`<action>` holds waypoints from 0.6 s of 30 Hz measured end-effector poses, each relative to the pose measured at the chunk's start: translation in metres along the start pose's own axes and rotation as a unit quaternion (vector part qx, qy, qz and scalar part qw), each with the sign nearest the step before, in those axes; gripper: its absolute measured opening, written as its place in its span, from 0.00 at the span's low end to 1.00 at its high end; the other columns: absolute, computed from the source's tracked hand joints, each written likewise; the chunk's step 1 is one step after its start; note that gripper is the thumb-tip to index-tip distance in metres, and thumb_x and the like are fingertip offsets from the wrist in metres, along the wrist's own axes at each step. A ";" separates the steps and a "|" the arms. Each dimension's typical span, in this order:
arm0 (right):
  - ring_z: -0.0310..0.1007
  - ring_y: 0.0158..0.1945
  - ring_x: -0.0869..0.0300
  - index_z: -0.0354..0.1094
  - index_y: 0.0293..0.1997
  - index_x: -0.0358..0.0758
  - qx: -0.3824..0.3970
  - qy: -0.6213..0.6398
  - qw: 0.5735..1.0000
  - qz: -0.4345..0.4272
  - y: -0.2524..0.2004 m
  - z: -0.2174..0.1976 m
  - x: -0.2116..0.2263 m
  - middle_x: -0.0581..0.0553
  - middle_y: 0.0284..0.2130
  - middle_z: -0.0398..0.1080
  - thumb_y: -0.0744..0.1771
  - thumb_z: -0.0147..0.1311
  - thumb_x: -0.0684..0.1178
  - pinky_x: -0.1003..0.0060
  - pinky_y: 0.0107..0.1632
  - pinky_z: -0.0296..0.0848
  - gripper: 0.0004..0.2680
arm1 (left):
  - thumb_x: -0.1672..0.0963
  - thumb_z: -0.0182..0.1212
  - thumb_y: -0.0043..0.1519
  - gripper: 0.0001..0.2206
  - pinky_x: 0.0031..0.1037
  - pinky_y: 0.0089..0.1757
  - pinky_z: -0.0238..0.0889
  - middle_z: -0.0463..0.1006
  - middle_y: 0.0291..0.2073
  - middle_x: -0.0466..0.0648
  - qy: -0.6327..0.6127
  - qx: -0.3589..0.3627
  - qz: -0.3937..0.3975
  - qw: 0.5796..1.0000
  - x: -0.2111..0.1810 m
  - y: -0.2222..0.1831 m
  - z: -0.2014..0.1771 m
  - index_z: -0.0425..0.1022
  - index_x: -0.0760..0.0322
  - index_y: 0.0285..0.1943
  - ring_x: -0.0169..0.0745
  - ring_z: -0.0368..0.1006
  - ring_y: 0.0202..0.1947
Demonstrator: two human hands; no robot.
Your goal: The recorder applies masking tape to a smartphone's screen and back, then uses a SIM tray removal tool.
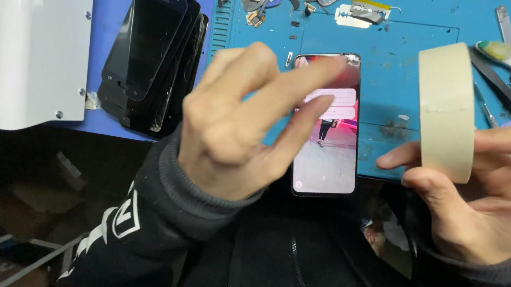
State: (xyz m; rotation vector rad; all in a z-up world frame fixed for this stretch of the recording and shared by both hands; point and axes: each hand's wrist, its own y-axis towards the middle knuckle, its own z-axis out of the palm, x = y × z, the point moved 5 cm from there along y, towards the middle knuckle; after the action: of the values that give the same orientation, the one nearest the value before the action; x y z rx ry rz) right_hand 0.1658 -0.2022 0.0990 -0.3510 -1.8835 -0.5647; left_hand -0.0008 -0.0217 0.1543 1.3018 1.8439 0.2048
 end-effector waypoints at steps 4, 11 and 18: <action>0.82 0.42 0.50 0.49 0.52 0.34 0.015 0.043 0.998 0.032 0.007 0.002 -0.003 0.31 0.38 0.75 0.69 0.58 0.38 0.59 0.48 0.83 0.15 | 0.62 0.71 0.65 0.14 0.32 0.50 0.68 0.78 0.46 0.46 0.012 0.023 0.114 0.993 -0.006 0.000 0.014 0.77 0.68 0.59 0.41 0.77 0.47; 0.82 0.42 0.51 0.49 0.52 0.34 0.015 0.076 0.996 0.046 0.006 0.003 -0.003 0.30 0.39 0.74 0.68 0.58 0.37 0.57 0.51 0.84 0.15 | 0.58 0.66 0.68 0.11 0.35 0.55 0.68 0.80 0.50 0.46 0.032 -0.016 0.132 0.991 -0.015 -0.001 0.022 0.79 0.66 0.58 0.41 0.79 0.51; 0.81 0.46 0.52 0.49 0.50 0.32 0.019 -0.006 1.000 0.023 0.004 0.012 0.008 0.31 0.42 0.74 0.66 0.59 0.35 0.60 0.52 0.83 0.15 | 0.61 0.63 0.62 0.14 0.39 0.58 0.67 0.80 0.49 0.48 0.064 -0.030 0.187 0.980 -0.018 -0.005 0.020 0.79 0.70 0.56 0.39 0.79 0.47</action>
State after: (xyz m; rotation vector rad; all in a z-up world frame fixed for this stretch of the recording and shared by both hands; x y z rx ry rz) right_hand 0.1548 -0.1927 0.1040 -0.3728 -1.8893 -0.4951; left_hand 0.0117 -0.0454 0.1480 1.6168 1.6670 0.5507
